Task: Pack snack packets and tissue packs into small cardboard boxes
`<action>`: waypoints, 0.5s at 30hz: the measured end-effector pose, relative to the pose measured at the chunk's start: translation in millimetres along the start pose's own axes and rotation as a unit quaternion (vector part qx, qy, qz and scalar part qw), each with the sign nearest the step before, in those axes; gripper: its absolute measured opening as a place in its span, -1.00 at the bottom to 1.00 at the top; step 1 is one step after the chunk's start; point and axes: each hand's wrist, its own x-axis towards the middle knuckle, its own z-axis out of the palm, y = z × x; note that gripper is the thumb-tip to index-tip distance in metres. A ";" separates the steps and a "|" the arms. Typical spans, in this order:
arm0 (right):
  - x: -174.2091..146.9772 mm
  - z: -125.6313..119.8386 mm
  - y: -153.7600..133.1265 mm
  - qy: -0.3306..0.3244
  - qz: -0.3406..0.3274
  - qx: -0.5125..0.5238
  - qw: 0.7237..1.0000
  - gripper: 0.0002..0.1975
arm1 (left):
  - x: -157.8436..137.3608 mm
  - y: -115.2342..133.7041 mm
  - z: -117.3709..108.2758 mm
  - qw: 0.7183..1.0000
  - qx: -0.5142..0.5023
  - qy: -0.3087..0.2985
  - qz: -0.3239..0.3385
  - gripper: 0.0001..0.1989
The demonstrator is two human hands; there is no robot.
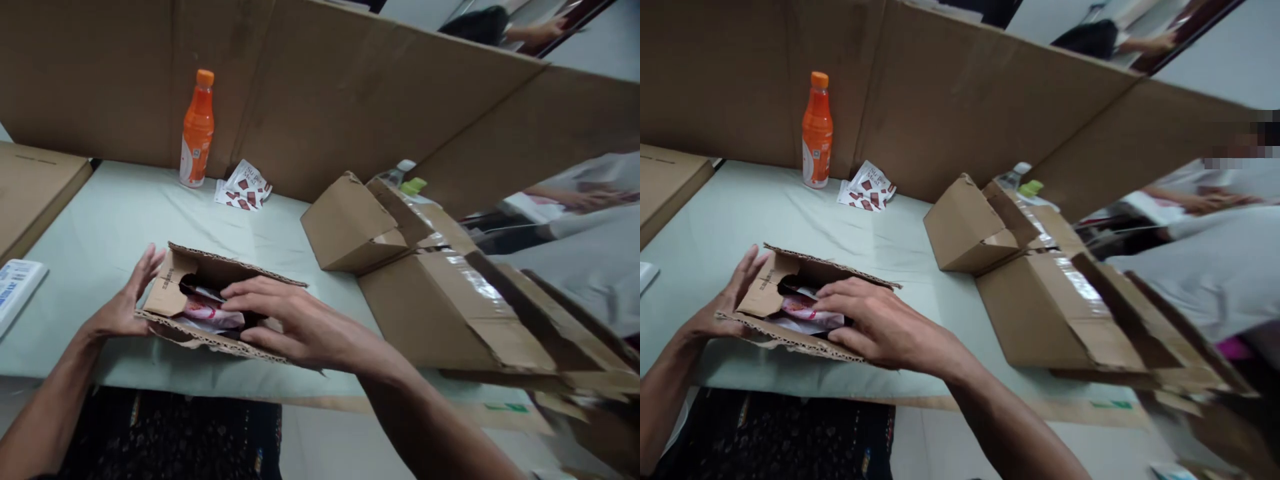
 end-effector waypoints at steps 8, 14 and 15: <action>43.0 33.6 5.7 -0.180 0.167 -0.209 0.947 -0.83 | -6.7 1.7 18.7 1.000 0.001 -0.003 -0.004 0.34; 32.7 25.2 6.8 -0.079 0.116 -0.178 0.974 -0.76 | -10.0 11.3 19.8 0.994 0.092 0.005 0.055 0.16; 26.3 18.8 4.6 -0.016 0.085 -0.158 0.984 -0.71 | -9.1 13.3 20.2 0.992 0.107 0.007 0.059 0.12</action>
